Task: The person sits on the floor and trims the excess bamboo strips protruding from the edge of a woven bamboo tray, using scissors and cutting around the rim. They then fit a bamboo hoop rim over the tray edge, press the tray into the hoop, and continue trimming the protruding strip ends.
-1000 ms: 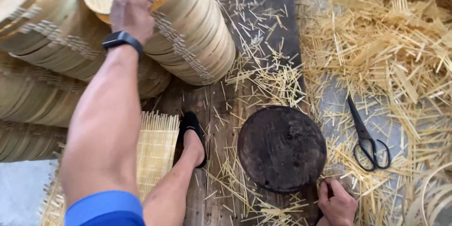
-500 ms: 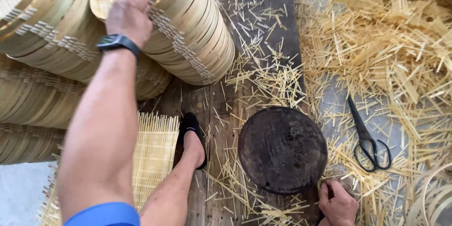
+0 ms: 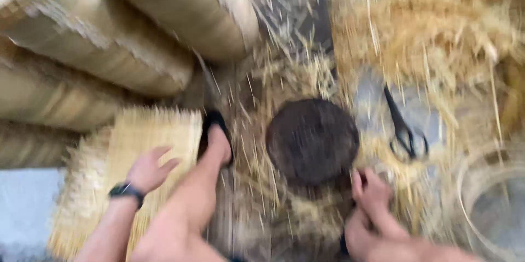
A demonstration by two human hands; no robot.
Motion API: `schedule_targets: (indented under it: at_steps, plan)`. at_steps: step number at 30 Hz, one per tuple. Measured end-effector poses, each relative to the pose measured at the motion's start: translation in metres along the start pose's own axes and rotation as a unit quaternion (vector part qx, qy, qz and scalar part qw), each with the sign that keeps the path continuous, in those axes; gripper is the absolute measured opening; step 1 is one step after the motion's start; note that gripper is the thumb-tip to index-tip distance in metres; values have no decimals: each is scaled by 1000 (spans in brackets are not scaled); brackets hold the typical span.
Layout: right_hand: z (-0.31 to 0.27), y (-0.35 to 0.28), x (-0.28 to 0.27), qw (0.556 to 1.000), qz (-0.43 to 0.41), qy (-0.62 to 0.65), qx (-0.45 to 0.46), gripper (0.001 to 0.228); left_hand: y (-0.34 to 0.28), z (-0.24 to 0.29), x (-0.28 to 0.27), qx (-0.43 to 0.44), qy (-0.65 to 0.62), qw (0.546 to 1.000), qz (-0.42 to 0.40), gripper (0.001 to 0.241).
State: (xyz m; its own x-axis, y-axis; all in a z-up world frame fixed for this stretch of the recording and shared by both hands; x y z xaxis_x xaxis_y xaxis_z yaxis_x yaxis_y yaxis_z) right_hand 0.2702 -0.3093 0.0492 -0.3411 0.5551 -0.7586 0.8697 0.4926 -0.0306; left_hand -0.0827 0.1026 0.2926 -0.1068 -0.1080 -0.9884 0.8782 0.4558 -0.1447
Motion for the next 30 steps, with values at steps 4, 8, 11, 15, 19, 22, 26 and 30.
schedule_targets:
  at_steps: [4, 8, 11, 15, 19, 22, 26, 30]
  plan:
    - [3, 22, 19, 980, -157, 40, 118, 43, -50, 35, 37, -6, -59, 997, -41, 60]
    - [11, 41, 74, 821, -290, 357, 337, 61, -81, 42, 39, -22, -89, 995, -38, 60]
    - [-14, 61, 36, 865, -208, 319, 327, 69, -108, 56, 54, -41, -126, 990, -43, 60]
    - [-70, 82, -97, 961, -77, 234, 127, 45, -141, 77, 77, -61, -181, 981, -46, 60]
    - [-78, 47, -205, 997, -26, 68, 6, 29, -154, 68, 117, -63, -219, 973, -34, 60]
    - [-65, 17, -239, 992, 50, -43, -108, 32, -183, 41, 164, -62, -242, 968, -35, 60]
    - [-49, -13, -255, 976, 80, -197, -54, 38, -178, 42, 169, -66, -265, 961, -31, 60]
    - [-33, -21, -260, 978, 77, -191, -38, 38, -166, 48, 157, -80, -290, 953, -45, 60]
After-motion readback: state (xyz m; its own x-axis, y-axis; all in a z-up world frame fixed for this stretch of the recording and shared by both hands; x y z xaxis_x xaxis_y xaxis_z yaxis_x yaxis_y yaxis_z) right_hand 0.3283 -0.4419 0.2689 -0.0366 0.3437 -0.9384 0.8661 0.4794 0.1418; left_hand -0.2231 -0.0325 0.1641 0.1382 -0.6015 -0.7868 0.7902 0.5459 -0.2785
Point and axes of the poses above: each hand's wrist, its own y-axis towards the middle knuckle, its own x-axis out of the palm, z = x × y, the point moved 6 cm from there along y, towards the middle knuckle, and after that the axes turned 11 degrees about x, right-handed, at the moved point
